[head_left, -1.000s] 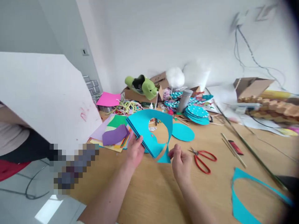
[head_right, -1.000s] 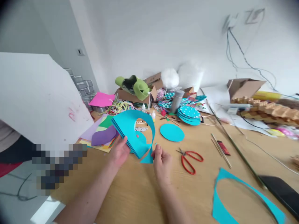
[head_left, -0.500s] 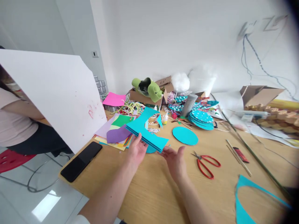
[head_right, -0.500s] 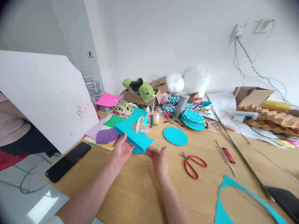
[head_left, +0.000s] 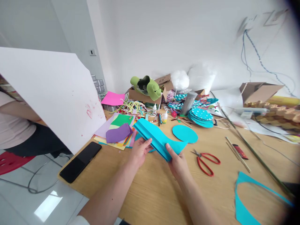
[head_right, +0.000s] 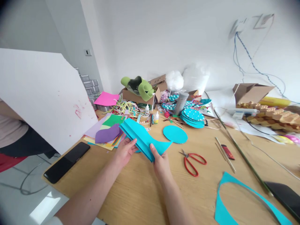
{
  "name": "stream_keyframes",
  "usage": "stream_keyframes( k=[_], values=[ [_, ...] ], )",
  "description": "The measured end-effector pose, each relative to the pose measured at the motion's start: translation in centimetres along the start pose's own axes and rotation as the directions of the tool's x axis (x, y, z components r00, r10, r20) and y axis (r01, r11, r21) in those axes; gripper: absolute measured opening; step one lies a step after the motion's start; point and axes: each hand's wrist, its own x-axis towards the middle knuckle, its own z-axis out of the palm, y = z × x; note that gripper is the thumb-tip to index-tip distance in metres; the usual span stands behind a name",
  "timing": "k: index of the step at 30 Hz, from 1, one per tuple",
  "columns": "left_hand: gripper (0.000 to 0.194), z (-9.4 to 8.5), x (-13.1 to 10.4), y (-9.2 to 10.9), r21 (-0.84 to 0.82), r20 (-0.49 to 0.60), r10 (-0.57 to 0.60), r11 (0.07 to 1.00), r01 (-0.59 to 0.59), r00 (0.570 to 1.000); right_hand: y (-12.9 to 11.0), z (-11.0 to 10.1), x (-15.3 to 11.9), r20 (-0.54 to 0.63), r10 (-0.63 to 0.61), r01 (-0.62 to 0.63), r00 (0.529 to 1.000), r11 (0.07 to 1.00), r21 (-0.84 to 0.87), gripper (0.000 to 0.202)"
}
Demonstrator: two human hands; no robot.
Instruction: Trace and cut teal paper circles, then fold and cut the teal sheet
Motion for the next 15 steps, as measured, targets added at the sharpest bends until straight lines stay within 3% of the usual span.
stream_keyframes(
  k=[15],
  values=[
    [0.034, -0.7, 0.1, -0.2, 0.074, -0.056, -0.036, 0.996, 0.04, 0.998, -2.2, -0.5, 0.5, -0.21, 0.017, 0.0, 0.978, 0.997, 0.079, 0.06]
  ],
)
